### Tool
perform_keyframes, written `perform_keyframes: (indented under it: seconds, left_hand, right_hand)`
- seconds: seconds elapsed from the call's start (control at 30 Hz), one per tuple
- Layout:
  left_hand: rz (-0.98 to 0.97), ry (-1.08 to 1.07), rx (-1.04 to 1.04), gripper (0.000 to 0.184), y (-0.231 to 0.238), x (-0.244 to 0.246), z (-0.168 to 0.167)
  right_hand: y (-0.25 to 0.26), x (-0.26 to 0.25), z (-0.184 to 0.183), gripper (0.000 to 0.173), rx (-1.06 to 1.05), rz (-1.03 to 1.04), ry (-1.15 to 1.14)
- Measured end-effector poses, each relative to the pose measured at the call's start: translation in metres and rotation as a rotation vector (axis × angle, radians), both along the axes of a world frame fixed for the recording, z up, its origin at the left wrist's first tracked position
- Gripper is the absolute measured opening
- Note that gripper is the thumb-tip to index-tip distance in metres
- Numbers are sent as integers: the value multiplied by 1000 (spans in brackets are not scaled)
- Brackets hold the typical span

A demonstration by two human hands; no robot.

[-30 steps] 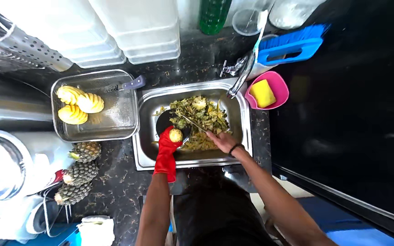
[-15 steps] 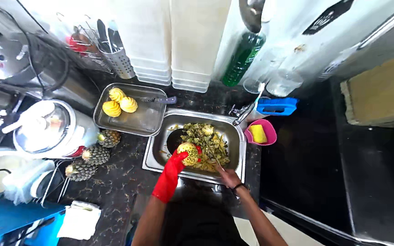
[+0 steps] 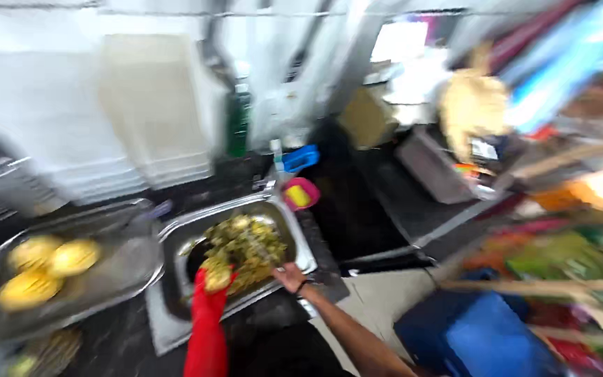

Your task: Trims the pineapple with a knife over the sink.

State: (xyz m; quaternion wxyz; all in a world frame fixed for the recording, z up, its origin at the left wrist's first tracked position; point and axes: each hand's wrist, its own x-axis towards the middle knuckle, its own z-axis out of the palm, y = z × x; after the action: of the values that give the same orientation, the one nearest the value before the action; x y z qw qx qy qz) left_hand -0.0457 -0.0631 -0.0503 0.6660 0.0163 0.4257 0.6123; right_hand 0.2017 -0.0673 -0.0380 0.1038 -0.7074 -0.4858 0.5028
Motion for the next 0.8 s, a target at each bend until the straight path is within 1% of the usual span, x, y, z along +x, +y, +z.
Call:
perform_keyframes:
  seconds: [0.03, 0.07, 0.13, 0.17, 0.2, 0.23, 0.27, 0.3, 0.33, 0.37, 0.4, 0.43, 0.47, 0.5, 0.57, 0.6, 0.63, 0.67, 0.7, 0.77, 0.8]
  left_hand:
    - [-65, 17, 30, 48, 2, -2, 1]
    - [-156, 56, 69, 48, 6, -5, 12]
    - [-329, 155, 197, 51, 20, -16, 54]
    - [-400, 146, 311, 56, 29, -25, 67]
    - [-428, 38, 432, 59, 40, -30, 70]
    - [-395, -58, 490, 61, 49, -31, 66]
    - [-305, -63, 504, 60, 50, -30, 59]
    - [-186, -10, 460, 57, 48, -24, 54]
    - [-89, 29, 346, 56, 47, -13, 59]
    - [-25, 12, 207, 56, 49, -5, 63]
    - [-3, -40, 100, 56, 51, -1, 60]
    - [7, -109, 22, 59, 54, 0, 53]
    - [-28, -143, -30, 61, 55, -2, 52]
    - [-81, -122, -65, 59, 56, -6, 58]
    - [-182, -38, -149, 45, 62, -19, 87]
    - [-222, -60, -138, 48, 59, -24, 102]
    - [-214, -133, -94, 61, 56, -23, 101]
    - [-201, -261, 21, 75, 56, -22, 82]
    - [-174, -333, 55, 82, 59, -17, 72]
    - [-149, -357, -14, 82, 59, -9, 58]
    - [-168, -354, -68, 84, 57, -8, 56]
  right_hand:
    - [-5, 1, -2, 52, 28, 2, -2]
    - [-8, 2, -2, 53, 37, 13, -27]
    - [-9, 5, 2, 55, 10, 44, -106]
    - [-11, 7, 4, 56, -15, 39, -137]
    - [-18, 8, 5, 57, -36, 19, -153]
    - [-26, 8, 4, 56, -45, -7, -158]
    - [-32, 6, 0, 56, -46, -25, -155]
    - [-34, 2, -5, 54, -20, -39, -143]
    - [-33, 0, -7, 54, 8, -41, -139]
    - [-33, -3, -6, 53, 38, -33, -145]
    - [-34, -5, -4, 53, 57, -23, -157]
    - [-35, -5, 1, 54, 65, -10, -177]
    - [-38, -5, 5, 54, 72, 3, -194]
    - [-39, -4, 9, 53, 84, 12, -209]
    - [-36, -5, 13, 51, 84, 15, -224]
    - [-35, -6, 13, 51, 61, 8, -220]
    - [-33, -7, 12, 50, 27, 1, -217]
    - [-27, -8, 12, 51, -11, -6, -225]
    - [-20, -11, 13, 52, -35, -7, -241]
    - [-12, -19, 19, 53, -52, 29, -272]
    - [-10, -23, 23, 51, -41, 63, -274]
